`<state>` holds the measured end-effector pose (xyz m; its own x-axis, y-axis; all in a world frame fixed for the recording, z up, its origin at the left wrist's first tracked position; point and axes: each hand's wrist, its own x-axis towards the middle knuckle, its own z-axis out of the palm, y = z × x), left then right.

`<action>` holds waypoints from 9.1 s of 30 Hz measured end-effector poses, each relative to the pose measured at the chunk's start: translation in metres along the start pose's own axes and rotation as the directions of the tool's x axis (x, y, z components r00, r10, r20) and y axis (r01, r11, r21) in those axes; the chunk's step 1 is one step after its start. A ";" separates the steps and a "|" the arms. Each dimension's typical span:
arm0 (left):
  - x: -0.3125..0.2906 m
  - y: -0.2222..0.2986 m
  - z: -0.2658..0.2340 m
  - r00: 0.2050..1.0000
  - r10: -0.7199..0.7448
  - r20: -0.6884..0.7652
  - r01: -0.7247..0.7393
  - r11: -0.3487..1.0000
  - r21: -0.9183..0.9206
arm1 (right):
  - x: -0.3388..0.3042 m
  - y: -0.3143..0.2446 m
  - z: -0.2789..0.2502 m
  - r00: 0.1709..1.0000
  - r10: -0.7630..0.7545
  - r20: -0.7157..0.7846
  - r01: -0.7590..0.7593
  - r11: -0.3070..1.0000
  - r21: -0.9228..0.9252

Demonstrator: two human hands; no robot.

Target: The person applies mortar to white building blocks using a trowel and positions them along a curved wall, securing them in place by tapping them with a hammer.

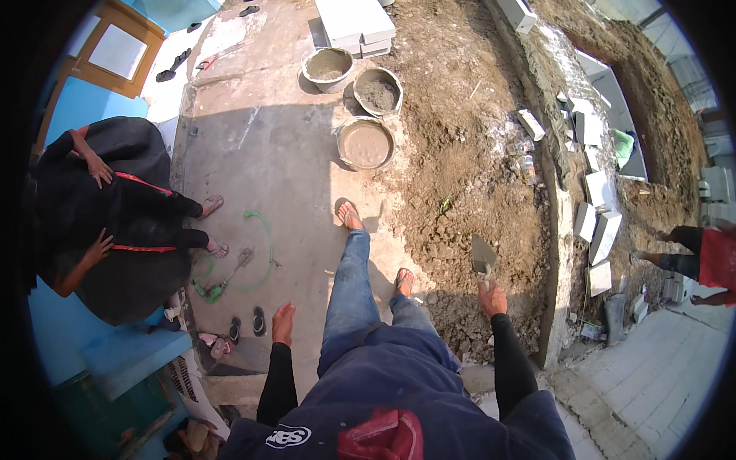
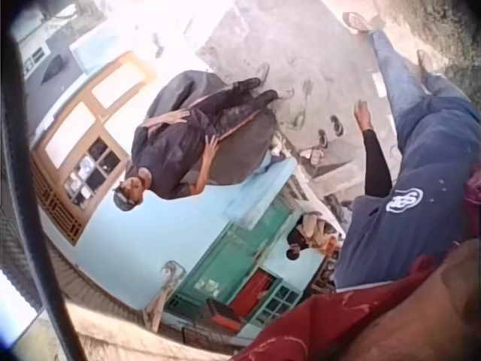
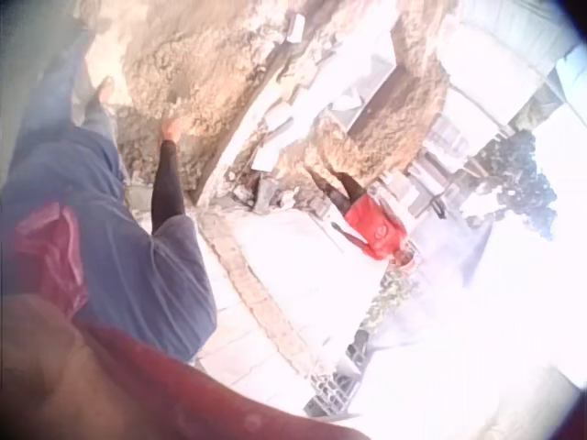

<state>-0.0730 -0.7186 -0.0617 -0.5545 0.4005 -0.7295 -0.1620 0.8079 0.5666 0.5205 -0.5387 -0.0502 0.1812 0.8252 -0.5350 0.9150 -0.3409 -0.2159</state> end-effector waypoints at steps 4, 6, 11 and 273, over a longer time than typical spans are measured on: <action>0.069 0.048 0.032 0.997 -0.062 0.040 0.064 0.997 -0.050 | 0.063 -0.067 -0.018 0.996 0.076 0.047 -0.075 0.997 -0.018; 0.126 0.076 0.025 0.998 -0.061 0.010 0.062 0.998 -0.016 | 0.085 -0.111 -0.013 1.000 0.018 0.011 -0.017 1.000 -0.023; 0.174 0.139 0.101 0.981 -0.151 0.123 0.130 0.977 0.166 | 0.166 -0.111 -0.062 0.979 -0.205 0.002 0.200 0.955 -0.216; 0.241 0.458 0.443 0.889 -0.383 0.251 0.222 0.840 0.494 | 0.586 -0.052 -0.387 0.840 0.476 0.261 -0.542 0.717 0.437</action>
<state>0.0804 -0.0602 -0.1478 -0.2266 0.1554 -0.9615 0.1440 0.9817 0.1247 0.7189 0.1368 -0.0363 0.4932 0.4133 -0.7655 0.4004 -0.8890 -0.2221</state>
